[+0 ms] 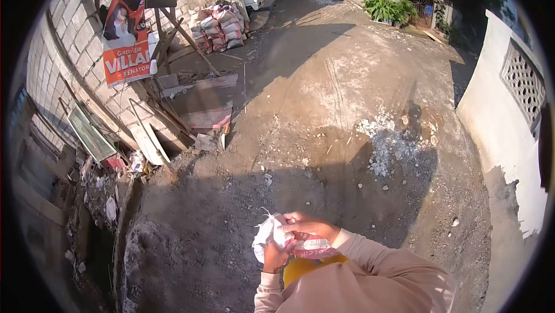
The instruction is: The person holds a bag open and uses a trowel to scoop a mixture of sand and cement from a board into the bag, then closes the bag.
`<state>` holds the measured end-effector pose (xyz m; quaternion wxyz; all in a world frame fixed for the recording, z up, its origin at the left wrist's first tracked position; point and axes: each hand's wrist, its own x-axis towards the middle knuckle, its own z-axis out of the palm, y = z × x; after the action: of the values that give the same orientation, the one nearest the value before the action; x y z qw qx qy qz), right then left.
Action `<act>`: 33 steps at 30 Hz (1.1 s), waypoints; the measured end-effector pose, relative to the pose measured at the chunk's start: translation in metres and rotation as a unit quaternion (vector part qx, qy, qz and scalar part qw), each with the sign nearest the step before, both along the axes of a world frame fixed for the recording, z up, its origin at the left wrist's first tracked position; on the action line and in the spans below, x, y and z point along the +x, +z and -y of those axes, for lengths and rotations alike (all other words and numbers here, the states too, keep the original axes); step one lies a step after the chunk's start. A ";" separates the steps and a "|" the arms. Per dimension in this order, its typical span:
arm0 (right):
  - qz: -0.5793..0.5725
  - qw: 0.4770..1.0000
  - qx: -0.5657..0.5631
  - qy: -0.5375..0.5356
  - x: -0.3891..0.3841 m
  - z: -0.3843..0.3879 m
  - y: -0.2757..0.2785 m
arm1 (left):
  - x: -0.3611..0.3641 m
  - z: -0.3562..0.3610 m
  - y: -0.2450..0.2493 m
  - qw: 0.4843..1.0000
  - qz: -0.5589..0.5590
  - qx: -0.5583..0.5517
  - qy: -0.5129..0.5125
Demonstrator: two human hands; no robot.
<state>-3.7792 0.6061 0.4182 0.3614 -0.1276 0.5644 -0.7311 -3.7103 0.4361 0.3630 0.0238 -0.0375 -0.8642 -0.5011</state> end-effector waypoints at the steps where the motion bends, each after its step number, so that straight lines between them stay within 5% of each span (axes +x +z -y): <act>1: -0.010 0.998 -0.032 -0.054 -0.010 -0.021 0.050 | -0.014 -0.007 0.021 0.967 0.186 0.164 0.047; 3: -0.213 0.955 0.177 -0.106 -0.084 -0.074 0.005 | -0.039 -0.012 0.032 0.966 0.084 0.242 0.048; 5: -0.278 0.842 0.441 -0.139 -0.118 -0.144 0.001 | -0.062 -0.011 0.038 0.953 0.021 0.297 0.057; 6: -0.199 0.861 0.457 -0.099 -0.144 -0.191 -0.046 | -0.077 0.002 0.016 0.959 0.018 0.276 0.053; 7: -0.116 0.872 0.471 -0.061 -0.162 -0.220 -0.092 | -0.086 0.002 0.029 0.922 0.079 0.372 0.071; 9: 0.149 0.929 0.338 -0.022 -0.162 -0.221 -0.089 | -0.120 -0.004 0.046 0.901 -0.031 0.422 0.095; 11: 0.199 0.969 0.129 0.069 -0.154 -0.211 -0.117 | -0.150 0.002 0.036 0.885 -0.029 0.452 0.105; 15: 0.352 0.934 0.048 -0.043 -0.169 -0.156 -0.173 | -0.218 0.015 0.018 0.864 -0.018 0.480 0.150; 21: 0.286 0.952 0.100 -0.029 -0.278 -0.099 -0.217 | -0.320 0.047 0.026 0.864 0.023 0.490 0.111; 22: 0.385 0.901 0.161 -0.119 -0.295 -0.049 -0.142 | -0.333 0.050 0.028 0.869 -0.010 0.475 0.134; 23: 0.385 0.901 0.162 -0.119 -0.309 -0.037 -0.147 | -0.345 0.053 0.030 0.869 -0.010 0.477 0.135; 25: 0.426 0.901 0.065 -0.040 -0.337 -0.024 -0.168 | -0.361 0.057 0.033 0.827 0.006 0.530 0.187; 26: 0.412 0.909 0.057 -0.042 -0.354 -0.015 -0.180 | -0.371 0.071 0.032 0.858 0.020 0.494 0.137; 29: 0.333 0.939 -0.073 0.034 -0.398 0.021 -0.219 | -0.404 0.102 0.032 0.823 -0.058 0.542 0.163; 31: 0.402 0.914 -0.037 -0.034 -0.427 0.032 -0.204 | -0.407 0.118 0.049 0.776 -0.062 0.597 0.191; 33: 0.436 0.898 -0.048 0.011 -0.450 0.032 -0.200 | -0.412 0.130 0.067 0.733 -0.098 0.650 0.174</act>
<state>-4.2293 0.5742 0.2184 0.5733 0.1809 0.3132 -0.7352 -4.1227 0.3065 0.4300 0.2139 0.0896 -0.3124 -0.9212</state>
